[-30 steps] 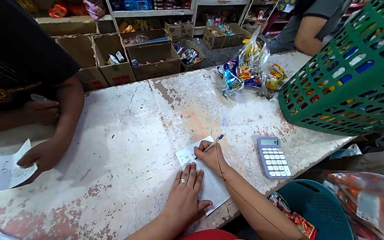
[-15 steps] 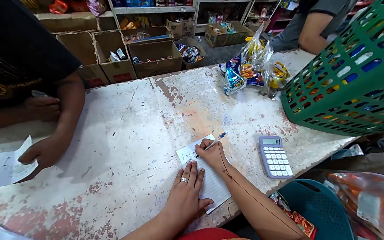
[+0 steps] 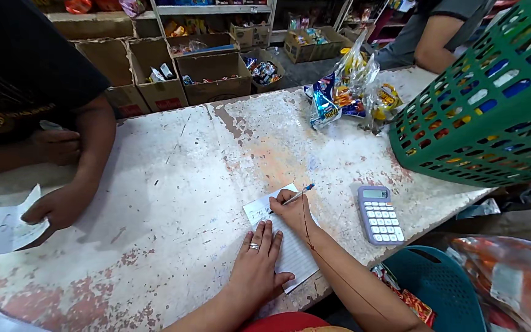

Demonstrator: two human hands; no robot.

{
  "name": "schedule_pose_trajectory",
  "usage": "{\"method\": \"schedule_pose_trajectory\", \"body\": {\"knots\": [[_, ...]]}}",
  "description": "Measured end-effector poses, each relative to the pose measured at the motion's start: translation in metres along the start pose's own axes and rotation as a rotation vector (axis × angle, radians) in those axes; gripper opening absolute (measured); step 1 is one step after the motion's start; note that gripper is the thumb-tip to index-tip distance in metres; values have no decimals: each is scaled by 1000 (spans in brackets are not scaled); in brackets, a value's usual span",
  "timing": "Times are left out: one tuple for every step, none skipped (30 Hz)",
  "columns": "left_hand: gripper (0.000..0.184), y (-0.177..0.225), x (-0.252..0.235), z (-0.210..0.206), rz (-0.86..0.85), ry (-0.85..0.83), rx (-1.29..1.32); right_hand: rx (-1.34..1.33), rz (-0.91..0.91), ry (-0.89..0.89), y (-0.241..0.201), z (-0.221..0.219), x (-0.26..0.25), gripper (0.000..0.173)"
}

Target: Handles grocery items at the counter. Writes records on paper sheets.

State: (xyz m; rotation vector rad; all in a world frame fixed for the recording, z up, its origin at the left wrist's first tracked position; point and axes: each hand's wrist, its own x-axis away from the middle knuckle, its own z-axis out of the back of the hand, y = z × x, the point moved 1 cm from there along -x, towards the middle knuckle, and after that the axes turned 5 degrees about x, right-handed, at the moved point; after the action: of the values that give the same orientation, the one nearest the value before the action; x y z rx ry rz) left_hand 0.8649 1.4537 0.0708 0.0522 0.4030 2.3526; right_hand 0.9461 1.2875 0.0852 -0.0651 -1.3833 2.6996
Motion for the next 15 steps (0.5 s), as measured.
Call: {"method": "schedule_pose_trajectory", "body": {"knots": [[96,1,0,1,0,-5,3,-7,8,1,1,0,0,33],[96,1,0,1,1,-6,4,1,22,-3,2,0,1,33],[95,1,0,1,1,-3,5,12,33,-11,2,0,1,33],[95,0,0,1,-1,5,9,20,32,-20,1,1,0,33],[95,0,0,1,-6,19,11,23,25,-18,0,2,0,33],[96,-1,0,0,-10,29,11,23,19,-8,-1,2,0,32],[96,-1,0,0,-15,36,10,15,11,2,-1,2,0,33],[96,-1,-1,-1,-20,40,5,12,8,7,-2,2,1,33],[96,-2,-1,-1,-21,36,-1,17,7,5,-2,2,1,34],[95,-2,-1,-1,-23,31,-10,23,6,2,-3,3,1,34],[95,-2,-2,0,-24,28,-13,28,8,5,-3,3,1,34],[95,-3,-2,-1,-28,33,-17,30,10,8,-3,3,1,34],[95,-4,-2,-1,-32,40,-24,29,13,12,-2,2,0,33],[95,-4,-2,-2,-33,39,-29,26,17,14,-1,2,1,33],[95,-4,-2,-2,-34,37,-32,21,22,18,0,2,1,34]]}}
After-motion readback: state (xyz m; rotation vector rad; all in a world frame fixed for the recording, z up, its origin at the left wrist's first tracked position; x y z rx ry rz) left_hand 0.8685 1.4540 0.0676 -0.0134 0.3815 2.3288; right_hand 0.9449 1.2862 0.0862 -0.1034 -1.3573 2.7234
